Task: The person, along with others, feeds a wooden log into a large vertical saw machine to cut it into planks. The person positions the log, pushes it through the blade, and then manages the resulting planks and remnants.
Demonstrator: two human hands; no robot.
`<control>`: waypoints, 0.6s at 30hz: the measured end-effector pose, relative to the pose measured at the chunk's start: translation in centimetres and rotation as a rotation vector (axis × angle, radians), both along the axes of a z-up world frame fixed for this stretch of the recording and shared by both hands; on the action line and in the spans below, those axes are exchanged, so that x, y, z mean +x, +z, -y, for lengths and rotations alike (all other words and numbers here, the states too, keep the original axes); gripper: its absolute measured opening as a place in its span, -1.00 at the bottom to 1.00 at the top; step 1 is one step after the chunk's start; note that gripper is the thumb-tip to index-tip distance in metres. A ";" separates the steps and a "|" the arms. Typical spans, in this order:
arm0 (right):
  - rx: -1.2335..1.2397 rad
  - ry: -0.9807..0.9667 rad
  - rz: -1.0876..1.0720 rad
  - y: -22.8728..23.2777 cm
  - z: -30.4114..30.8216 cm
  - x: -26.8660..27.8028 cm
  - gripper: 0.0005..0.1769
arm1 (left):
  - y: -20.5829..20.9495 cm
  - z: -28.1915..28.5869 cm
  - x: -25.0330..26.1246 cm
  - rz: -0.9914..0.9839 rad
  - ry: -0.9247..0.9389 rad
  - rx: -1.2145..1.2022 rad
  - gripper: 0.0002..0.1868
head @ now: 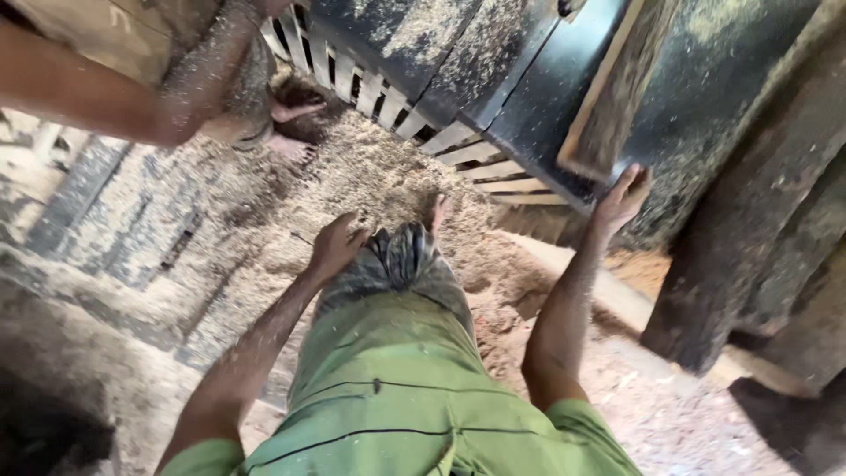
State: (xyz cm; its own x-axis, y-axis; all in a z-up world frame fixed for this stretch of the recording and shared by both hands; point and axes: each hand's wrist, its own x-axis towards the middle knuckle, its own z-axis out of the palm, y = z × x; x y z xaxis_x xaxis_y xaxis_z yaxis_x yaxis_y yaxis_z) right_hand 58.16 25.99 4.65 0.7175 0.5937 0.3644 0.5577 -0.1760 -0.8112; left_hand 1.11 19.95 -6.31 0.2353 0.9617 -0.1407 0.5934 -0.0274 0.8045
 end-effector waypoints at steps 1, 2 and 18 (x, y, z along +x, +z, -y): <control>-0.128 -0.018 0.021 -0.1 0.8 -0.6 -0.17 | 0.6 -1.5 0.1 0.013 -0.078 0.079 -0.37; -0.272 -0.036 0.045 0.0 2.1 -1.3 -0.08 | 1.4 -2.5 0.6 0.003 -0.133 -0.160 -0.34; -0.460 0.453 -0.515 -2.5 22.6 -39.0 0.23 | 14.1 7.8 0.0 0.591 -0.167 -1.081 -0.05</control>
